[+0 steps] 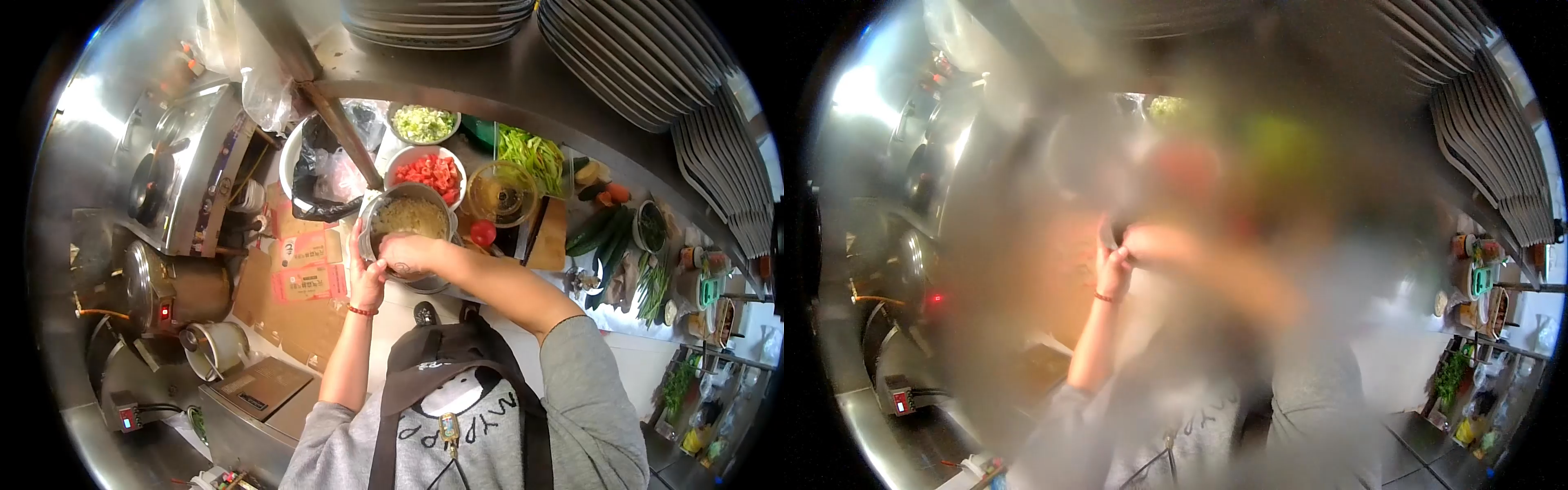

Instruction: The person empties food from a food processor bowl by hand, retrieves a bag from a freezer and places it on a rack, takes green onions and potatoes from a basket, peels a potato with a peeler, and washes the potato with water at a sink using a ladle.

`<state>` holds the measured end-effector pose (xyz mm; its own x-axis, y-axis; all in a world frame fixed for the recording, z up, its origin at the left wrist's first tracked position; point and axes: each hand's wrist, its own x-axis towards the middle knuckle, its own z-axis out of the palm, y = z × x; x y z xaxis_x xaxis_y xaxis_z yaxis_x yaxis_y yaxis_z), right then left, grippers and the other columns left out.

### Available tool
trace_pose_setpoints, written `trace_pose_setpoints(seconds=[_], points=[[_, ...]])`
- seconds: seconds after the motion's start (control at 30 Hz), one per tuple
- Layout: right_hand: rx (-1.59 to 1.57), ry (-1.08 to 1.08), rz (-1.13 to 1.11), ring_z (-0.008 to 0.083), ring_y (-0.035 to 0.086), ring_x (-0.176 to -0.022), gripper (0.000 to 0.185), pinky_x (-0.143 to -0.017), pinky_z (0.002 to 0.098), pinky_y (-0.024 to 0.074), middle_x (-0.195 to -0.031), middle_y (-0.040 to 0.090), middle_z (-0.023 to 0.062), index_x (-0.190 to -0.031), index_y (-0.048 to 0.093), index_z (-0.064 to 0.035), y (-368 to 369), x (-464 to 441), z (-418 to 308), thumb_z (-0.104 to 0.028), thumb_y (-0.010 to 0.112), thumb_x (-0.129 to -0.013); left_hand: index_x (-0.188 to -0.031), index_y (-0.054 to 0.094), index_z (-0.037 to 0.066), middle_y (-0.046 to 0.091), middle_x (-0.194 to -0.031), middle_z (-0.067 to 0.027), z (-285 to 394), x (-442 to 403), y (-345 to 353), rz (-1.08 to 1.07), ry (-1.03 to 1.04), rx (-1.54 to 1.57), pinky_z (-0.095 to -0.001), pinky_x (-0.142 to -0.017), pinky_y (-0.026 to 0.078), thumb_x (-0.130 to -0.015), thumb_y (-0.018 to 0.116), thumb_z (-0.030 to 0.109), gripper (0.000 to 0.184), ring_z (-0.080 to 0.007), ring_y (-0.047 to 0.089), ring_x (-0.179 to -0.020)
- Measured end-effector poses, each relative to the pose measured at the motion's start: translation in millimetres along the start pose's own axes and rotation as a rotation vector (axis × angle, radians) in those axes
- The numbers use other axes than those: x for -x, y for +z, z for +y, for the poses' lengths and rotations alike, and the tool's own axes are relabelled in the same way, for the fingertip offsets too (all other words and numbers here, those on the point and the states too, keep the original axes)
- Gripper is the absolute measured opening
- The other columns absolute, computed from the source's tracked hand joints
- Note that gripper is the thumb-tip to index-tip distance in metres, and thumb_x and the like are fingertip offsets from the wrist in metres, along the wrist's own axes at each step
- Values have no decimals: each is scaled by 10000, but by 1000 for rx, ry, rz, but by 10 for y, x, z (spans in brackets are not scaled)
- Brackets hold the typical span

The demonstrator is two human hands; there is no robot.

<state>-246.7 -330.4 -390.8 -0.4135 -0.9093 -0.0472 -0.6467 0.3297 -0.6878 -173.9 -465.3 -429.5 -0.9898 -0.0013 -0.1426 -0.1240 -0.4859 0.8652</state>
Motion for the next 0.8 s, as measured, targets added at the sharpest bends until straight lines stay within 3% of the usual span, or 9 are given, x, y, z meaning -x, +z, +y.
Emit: trace_pose_setpoints(seconds=[0.13,0.17,0.23,0.33,0.47,0.57,0.67,0.7,0.8], points=[[200,-132,105,317,583,-795,166,-719,397,467,-763,621,144,-733,651,-35,160,84,252,-180,572,-731,-1424,233,149,474,-1213,-21,-95,10,32,72,-9,-25,-139,-420,309,-669,651,88,866,-15,399,-552],[238,-168,76,297,563,-830,155,-748,378,454,-786,607,119,-751,642,-45,136,136,288,-179,568,-735,-1427,227,117,447,-1244,-51,-82,29,39,75,-17,-67,-203,-574,443,-658,652,78,880,-76,488,-705],[277,-204,46,276,542,-865,145,-777,359,440,-810,594,94,-768,633,-55,124,223,317,-178,563,-739,-1427,231,108,429,-1261,-70,-236,-34,-129,54,85,-211,-266,-729,436,-655,651,75,879,-127,487,-858],[250,-151,227,273,538,-844,102,-756,358,442,-798,576,80,-744,607,-62,51,332,257,-151,600,-694,-1409,271,72,391,-1295,-108,-165,-37,-104,53,160,-382,-390,-1058,250,-625,640,83,866,-241,345,-1222],[326,438,67,307,586,-914,203,-729,371,483,-908,635,156,-859,645,-26,-227,144,318,-160,602,-712,-1373,328,47,395,-1255,-98,-228,-52,-378,-31,248,-678,-373,-1033,295,-568,621,114,859,-235,378,-1189],[252,524,81,303,563,-1024,295,-820,376,464,-1048,623,163,-967,655,-33,166,26,872,-200,575,-737,-1383,314,66,383,-1253,-85,-136,-64,-300,-61,282,-588,-350,-988,366,-576,610,71,860,-214,377,-1185],[819,173,281,298,534,-1075,362,-920,393,412,-1128,596,151,-1061,630,-53,447,48,940,-248,530,-773,-1391,294,81,342,-1291,-70,-104,-5,-37,-45,258,-321,-311,-928,434,-584,589,14,862,-196,359,-1205],[426,367,428,284,509,-1116,423,-976,394,367,-1193,565,137,-1142,589,-63,520,56,919,-281,498,-791,-1393,288,86,327,-1293,-62,-170,-10,-54,-37,262,-358,-298,-909,451,-587,580,-8,862,-193,352,-1213],[434,184,636,296,520,-1098,444,-956,390,385,-1194,562,146,-1163,571,-67,558,104,704,-288,510,-783,-1386,296,88,282,-1303,-51,-232,12,5,-38,243,-395,-312,-903,471,-587,585,-26,857,-201,335,-1232]])
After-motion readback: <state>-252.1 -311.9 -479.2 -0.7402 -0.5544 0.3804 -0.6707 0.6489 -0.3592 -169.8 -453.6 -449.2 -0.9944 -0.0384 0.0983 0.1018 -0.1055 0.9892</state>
